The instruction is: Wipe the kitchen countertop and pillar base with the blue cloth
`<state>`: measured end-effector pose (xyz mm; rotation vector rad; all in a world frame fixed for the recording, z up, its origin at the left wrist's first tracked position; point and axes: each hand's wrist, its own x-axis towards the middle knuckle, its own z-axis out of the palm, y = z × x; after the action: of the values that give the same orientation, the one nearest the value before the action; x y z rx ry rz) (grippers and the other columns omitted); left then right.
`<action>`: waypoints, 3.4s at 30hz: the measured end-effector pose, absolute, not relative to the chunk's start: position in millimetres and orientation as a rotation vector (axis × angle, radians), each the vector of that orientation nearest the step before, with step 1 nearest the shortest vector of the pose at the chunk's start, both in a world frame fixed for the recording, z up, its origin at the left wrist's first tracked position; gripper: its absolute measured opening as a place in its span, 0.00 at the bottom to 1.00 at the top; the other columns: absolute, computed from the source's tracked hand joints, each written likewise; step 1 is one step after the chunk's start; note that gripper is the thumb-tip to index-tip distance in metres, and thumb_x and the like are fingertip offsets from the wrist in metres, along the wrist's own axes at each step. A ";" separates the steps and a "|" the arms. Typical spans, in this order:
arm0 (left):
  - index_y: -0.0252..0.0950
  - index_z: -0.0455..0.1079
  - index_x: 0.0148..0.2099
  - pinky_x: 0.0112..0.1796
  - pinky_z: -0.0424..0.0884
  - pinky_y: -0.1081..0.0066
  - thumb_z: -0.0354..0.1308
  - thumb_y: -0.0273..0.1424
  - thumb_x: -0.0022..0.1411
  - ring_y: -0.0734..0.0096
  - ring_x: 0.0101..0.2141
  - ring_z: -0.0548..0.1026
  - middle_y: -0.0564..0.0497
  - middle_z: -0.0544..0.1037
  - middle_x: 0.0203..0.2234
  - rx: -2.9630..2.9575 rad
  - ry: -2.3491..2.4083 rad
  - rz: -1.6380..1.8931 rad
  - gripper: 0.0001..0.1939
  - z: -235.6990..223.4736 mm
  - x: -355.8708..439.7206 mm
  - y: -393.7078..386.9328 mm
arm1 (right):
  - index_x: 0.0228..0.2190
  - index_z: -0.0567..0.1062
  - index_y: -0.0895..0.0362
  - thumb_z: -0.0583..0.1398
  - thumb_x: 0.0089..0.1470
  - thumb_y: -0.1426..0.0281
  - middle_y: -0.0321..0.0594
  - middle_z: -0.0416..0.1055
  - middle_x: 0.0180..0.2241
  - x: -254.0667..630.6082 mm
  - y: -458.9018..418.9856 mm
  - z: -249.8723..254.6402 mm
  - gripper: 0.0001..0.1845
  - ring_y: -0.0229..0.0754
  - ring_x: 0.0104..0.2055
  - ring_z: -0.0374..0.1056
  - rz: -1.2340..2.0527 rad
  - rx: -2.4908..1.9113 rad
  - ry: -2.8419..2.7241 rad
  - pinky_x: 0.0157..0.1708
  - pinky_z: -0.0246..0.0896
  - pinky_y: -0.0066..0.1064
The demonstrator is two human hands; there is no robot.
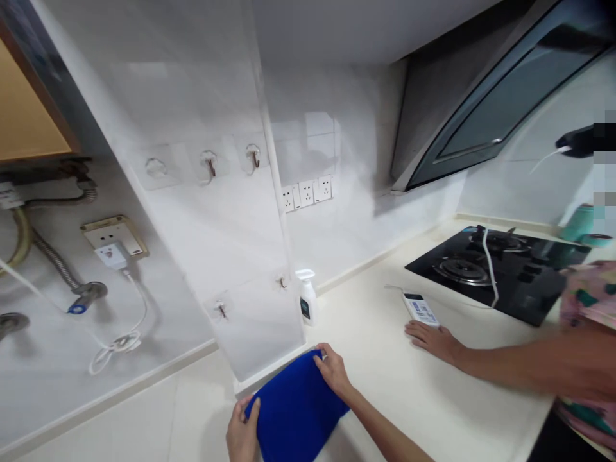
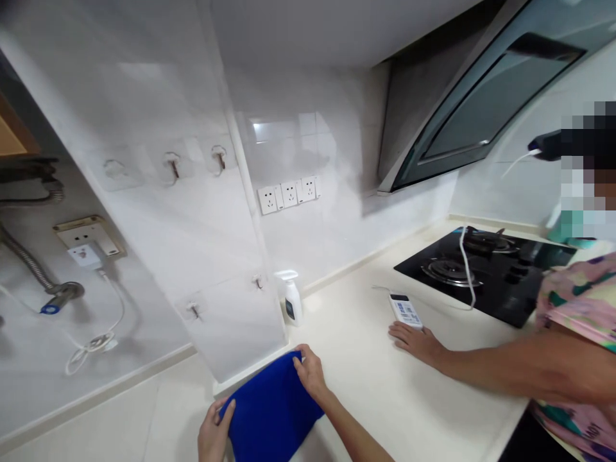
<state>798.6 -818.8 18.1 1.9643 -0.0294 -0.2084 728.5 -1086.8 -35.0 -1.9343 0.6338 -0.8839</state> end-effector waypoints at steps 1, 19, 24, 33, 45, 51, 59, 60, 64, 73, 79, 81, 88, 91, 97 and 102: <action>0.38 0.74 0.41 0.47 0.71 0.57 0.59 0.57 0.41 0.53 0.42 0.78 0.46 0.82 0.38 1.989 -0.037 -0.193 0.32 19.4 805.3 -821.3 | 0.39 0.73 0.53 0.54 0.51 0.60 0.33 0.72 0.27 736.4 -1088.5 -37.5 0.16 0.38 0.24 0.65 -0.906 -1.927 0.665 0.30 0.65 0.32; 0.40 0.67 0.33 0.41 0.72 0.54 0.53 0.64 0.46 0.58 0.32 0.71 0.50 0.70 0.26 2.268 -0.265 0.233 0.31 -4.3 864.6 -829.3 | 0.48 0.75 0.56 0.47 0.63 0.71 0.46 0.74 0.49 769.4 -1071.3 -76.4 0.20 0.39 0.36 0.74 -0.989 -2.328 0.735 0.33 0.69 0.29; 0.40 0.69 0.29 0.38 0.70 0.59 0.57 0.65 0.40 0.64 0.27 0.69 0.52 0.70 0.23 2.206 -0.306 -0.036 0.32 -1.1 882.4 -811.0 | 0.58 0.69 0.58 0.46 0.59 0.78 0.52 0.67 0.60 756.9 -1061.6 -70.9 0.27 0.40 0.38 0.76 -0.708 -2.725 0.773 0.30 0.70 0.28; 0.37 0.73 0.42 0.27 0.68 0.65 0.55 0.65 0.44 0.69 0.22 0.67 0.55 0.72 0.22 2.126 -0.161 -0.289 0.38 -17.4 879.6 -797.2 | 0.63 0.62 0.58 0.48 0.54 0.81 0.60 0.56 0.66 752.4 -1022.6 -56.5 0.35 0.38 0.32 0.75 -0.478 -2.932 0.798 0.33 0.71 0.31; 0.31 0.70 0.53 0.58 0.60 0.40 0.48 0.44 0.57 0.40 0.61 0.64 0.31 0.74 0.53 2.582 -0.004 0.583 0.28 -53.5 893.8 -689.5 | 0.61 0.65 0.60 0.50 0.50 0.81 0.50 0.67 0.58 751.0 -1043.5 -77.2 0.36 0.51 0.63 0.58 -0.951 -2.796 0.510 0.61 0.60 0.48; 0.28 0.64 0.62 0.59 0.57 0.37 0.45 0.41 0.62 0.36 0.66 0.53 0.28 0.65 0.62 2.658 -0.058 0.715 0.31 -61.6 872.0 -698.6 | 0.66 0.54 0.54 0.49 0.55 0.77 0.52 0.61 0.61 748.9 -1041.5 -87.1 0.37 0.55 0.65 0.55 -1.040 -2.782 0.371 0.59 0.62 0.54; 0.24 0.62 0.63 0.62 0.55 0.38 0.44 0.40 0.65 0.37 0.68 0.50 0.27 0.61 0.64 2.707 0.012 0.714 0.31 -70.6 872.5 -699.5 | 0.66 0.52 0.57 0.50 0.57 0.75 0.58 0.58 0.61 766.5 -978.0 -87.5 0.36 0.59 0.64 0.54 -1.104 -2.722 0.384 0.54 0.65 0.54; 0.24 0.62 0.63 0.62 0.55 0.39 0.45 0.40 0.65 0.37 0.68 0.50 0.27 0.60 0.65 2.703 0.006 0.729 0.31 -71.7 872.4 -699.1 | 0.66 0.52 0.56 0.50 0.57 0.76 0.58 0.59 0.61 768.9 -970.1 -87.8 0.36 0.59 0.64 0.55 -1.100 -2.714 0.392 0.54 0.66 0.55; 0.24 0.62 0.64 0.61 0.57 0.39 0.46 0.39 0.64 0.36 0.68 0.50 0.26 0.60 0.64 2.716 -0.016 0.765 0.31 -73.2 872.8 -698.5 | 0.66 0.53 0.57 0.51 0.55 0.76 0.59 0.62 0.59 777.6 -946.7 -90.4 0.38 0.61 0.63 0.57 -1.068 -2.720 0.389 0.53 0.65 0.57; 0.28 0.61 0.64 0.61 0.55 0.36 0.46 0.39 0.63 0.35 0.68 0.49 0.29 0.59 0.66 2.619 -0.006 0.780 0.32 -66.6 873.6 -702.5 | 0.67 0.52 0.59 0.51 0.50 0.78 0.58 0.66 0.58 789.5 -920.1 -95.5 0.42 0.62 0.61 0.60 -1.018 -2.801 0.395 0.54 0.62 0.57; 0.26 0.62 0.64 0.61 0.55 0.39 0.42 0.41 0.64 0.36 0.68 0.50 0.28 0.59 0.65 2.633 0.001 0.800 0.32 -65.8 873.8 -701.2 | 0.67 0.54 0.57 0.54 0.55 0.74 0.48 0.68 0.60 776.5 -953.1 -81.2 0.39 0.53 0.61 0.62 -0.960 -2.911 0.095 0.62 0.54 0.47; 0.26 0.62 0.64 0.61 0.56 0.39 0.41 0.42 0.64 0.36 0.67 0.51 0.28 0.59 0.65 2.643 0.007 0.818 0.33 -66.1 874.6 -700.4 | 0.67 0.53 0.56 0.55 0.55 0.73 0.44 0.67 0.61 769.7 -969.7 -72.6 0.39 0.49 0.62 0.61 -0.923 -2.934 -0.036 0.64 0.51 0.44; 0.28 0.63 0.63 0.60 0.58 0.40 0.41 0.45 0.63 0.36 0.66 0.53 0.28 0.61 0.64 2.664 0.028 0.749 0.34 -63.6 876.0 -699.5 | 0.67 0.53 0.56 0.53 0.55 0.75 0.45 0.66 0.62 752.6 -1008.3 -62.2 0.39 0.46 0.64 0.60 -0.924 -2.942 0.020 0.65 0.50 0.45; 0.33 0.60 0.65 0.60 0.58 0.39 0.44 0.43 0.62 0.38 0.67 0.52 0.32 0.61 0.65 2.619 0.037 0.758 0.33 -61.9 875.3 -701.1 | 0.67 0.54 0.56 0.52 0.56 0.75 0.46 0.66 0.62 745.9 -1031.6 -66.9 0.37 0.46 0.64 0.60 -0.953 -2.950 0.134 0.64 0.53 0.45; 0.35 0.57 0.67 0.59 0.58 0.36 0.46 0.41 0.61 0.36 0.67 0.51 0.33 0.59 0.66 2.585 0.006 0.799 0.34 -65.9 875.8 -700.4 | 0.67 0.52 0.53 0.49 0.55 0.80 0.45 0.63 0.63 730.4 -1077.4 -76.5 0.39 0.45 0.65 0.59 -0.900 -3.000 0.334 0.63 0.55 0.45; 0.33 0.61 0.65 0.59 0.60 0.38 0.47 0.40 0.62 0.37 0.67 0.52 0.32 0.61 0.65 2.636 -0.021 0.827 0.32 -69.5 877.4 -698.0 | 0.68 0.47 0.53 0.48 0.54 0.80 0.48 0.59 0.65 731.4 -1069.4 -86.0 0.41 0.48 0.66 0.57 -0.967 -2.889 0.398 0.62 0.58 0.48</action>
<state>877.4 -698.0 -69.5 2.6357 -0.0213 0.8269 731.4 -1069.4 -86.0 -2.8894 0.3983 -0.9667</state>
